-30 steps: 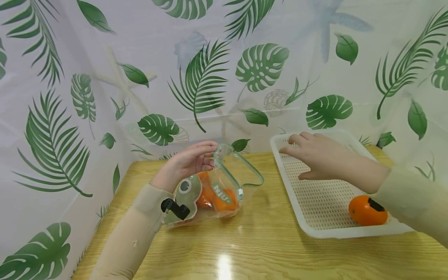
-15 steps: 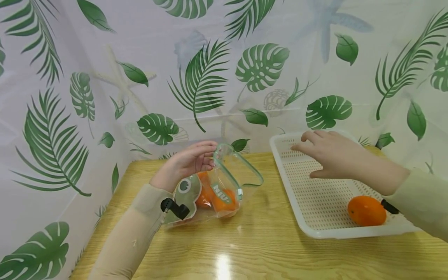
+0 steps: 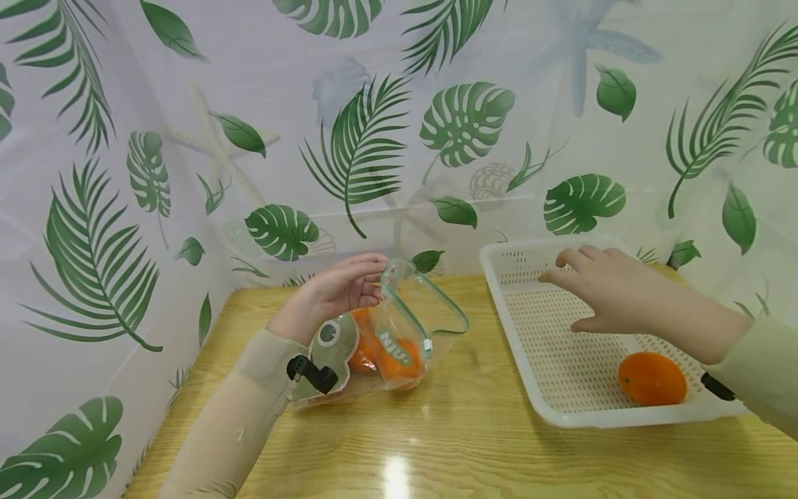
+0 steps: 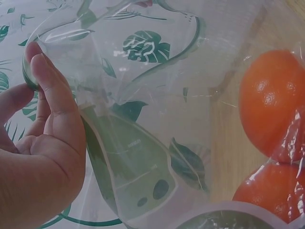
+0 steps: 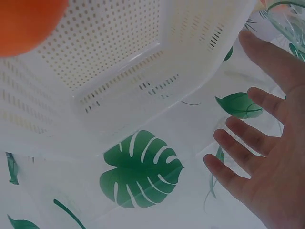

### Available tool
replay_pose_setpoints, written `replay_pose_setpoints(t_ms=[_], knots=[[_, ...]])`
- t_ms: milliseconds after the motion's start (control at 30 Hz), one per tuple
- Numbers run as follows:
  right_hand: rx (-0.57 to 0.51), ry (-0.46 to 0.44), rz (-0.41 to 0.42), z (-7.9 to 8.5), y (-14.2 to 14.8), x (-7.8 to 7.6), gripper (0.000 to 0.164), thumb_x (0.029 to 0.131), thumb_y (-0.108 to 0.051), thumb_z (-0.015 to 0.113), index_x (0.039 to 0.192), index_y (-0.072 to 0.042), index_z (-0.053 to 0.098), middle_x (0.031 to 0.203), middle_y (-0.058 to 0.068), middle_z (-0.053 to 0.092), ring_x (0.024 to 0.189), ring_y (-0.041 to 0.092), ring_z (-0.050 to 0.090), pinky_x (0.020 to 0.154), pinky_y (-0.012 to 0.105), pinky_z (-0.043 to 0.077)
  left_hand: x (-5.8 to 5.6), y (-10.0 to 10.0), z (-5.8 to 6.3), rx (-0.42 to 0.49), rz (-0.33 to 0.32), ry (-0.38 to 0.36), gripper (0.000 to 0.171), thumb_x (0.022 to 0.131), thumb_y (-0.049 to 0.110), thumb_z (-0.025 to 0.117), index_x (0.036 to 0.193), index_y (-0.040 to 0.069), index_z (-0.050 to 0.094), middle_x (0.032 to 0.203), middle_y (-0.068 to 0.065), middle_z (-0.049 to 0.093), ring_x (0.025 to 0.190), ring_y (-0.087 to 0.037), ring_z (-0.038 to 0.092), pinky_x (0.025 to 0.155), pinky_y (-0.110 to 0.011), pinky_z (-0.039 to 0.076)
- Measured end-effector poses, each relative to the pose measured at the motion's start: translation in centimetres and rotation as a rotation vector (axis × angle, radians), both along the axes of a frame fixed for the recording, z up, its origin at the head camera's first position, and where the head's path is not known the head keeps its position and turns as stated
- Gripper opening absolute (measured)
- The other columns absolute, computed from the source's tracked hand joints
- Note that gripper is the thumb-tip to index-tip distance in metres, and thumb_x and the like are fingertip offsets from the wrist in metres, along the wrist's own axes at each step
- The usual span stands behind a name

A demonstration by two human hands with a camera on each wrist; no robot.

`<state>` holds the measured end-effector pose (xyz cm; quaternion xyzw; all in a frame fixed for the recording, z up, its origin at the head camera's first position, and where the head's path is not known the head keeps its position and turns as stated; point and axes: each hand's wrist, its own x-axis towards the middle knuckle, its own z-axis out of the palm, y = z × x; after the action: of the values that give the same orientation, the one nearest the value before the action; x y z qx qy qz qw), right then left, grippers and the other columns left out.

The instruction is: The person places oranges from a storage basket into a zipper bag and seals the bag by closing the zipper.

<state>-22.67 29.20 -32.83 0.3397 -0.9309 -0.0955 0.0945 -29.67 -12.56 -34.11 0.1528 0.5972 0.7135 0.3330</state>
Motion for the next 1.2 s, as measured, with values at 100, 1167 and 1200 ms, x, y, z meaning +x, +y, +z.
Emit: replay_pose_setpoints(t_ms=[100, 1167, 1200], knots=[[-0.003, -0.004, -0.011, -0.4, 0.5, 0.2, 0.082, 0.065, -0.04, 0.103, 0.134, -0.018, 0.066, 0.123, 0.011, 0.066, 0.108, 0.033, 0.063, 0.085, 0.052, 0.059, -0.1, 0.1, -0.1, 0.003, -0.002, 0.001, 0.041, 0.116, 0.011, 0.035, 0.096, 0.023, 0.069, 0.085, 0.007, 0.071, 0.064, -0.008, 0.068, 0.063, -0.019, 0.059], [-0.049, -0.114, -0.083, -4.3, 4.4, 1.8, 0.073, 0.065, -0.038, 0.102, 0.126, -0.016, 0.07, 0.117, 0.009, 0.066, 0.099, 0.029, 0.064, 0.085, 0.052, 0.059, 0.0, 0.3, -0.1, -0.011, 0.001, -0.003, 0.041, 0.115, 0.01, 0.036, 0.096, 0.022, 0.07, 0.085, 0.007, 0.071, 0.064, -0.007, 0.068, 0.063, -0.019, 0.059], [-0.05, -0.12, -0.09, -4.4, 4.4, 1.9, 0.072, 0.065, -0.038, 0.102, 0.126, -0.017, 0.07, 0.117, 0.008, 0.066, 0.099, 0.029, 0.064, 0.085, 0.051, 0.06, 0.0, 0.3, -0.1, -0.011, 0.002, -0.003, 0.041, 0.115, 0.011, 0.036, 0.096, 0.022, 0.07, 0.085, 0.007, 0.071, 0.064, -0.007, 0.068, 0.063, -0.019, 0.059]])
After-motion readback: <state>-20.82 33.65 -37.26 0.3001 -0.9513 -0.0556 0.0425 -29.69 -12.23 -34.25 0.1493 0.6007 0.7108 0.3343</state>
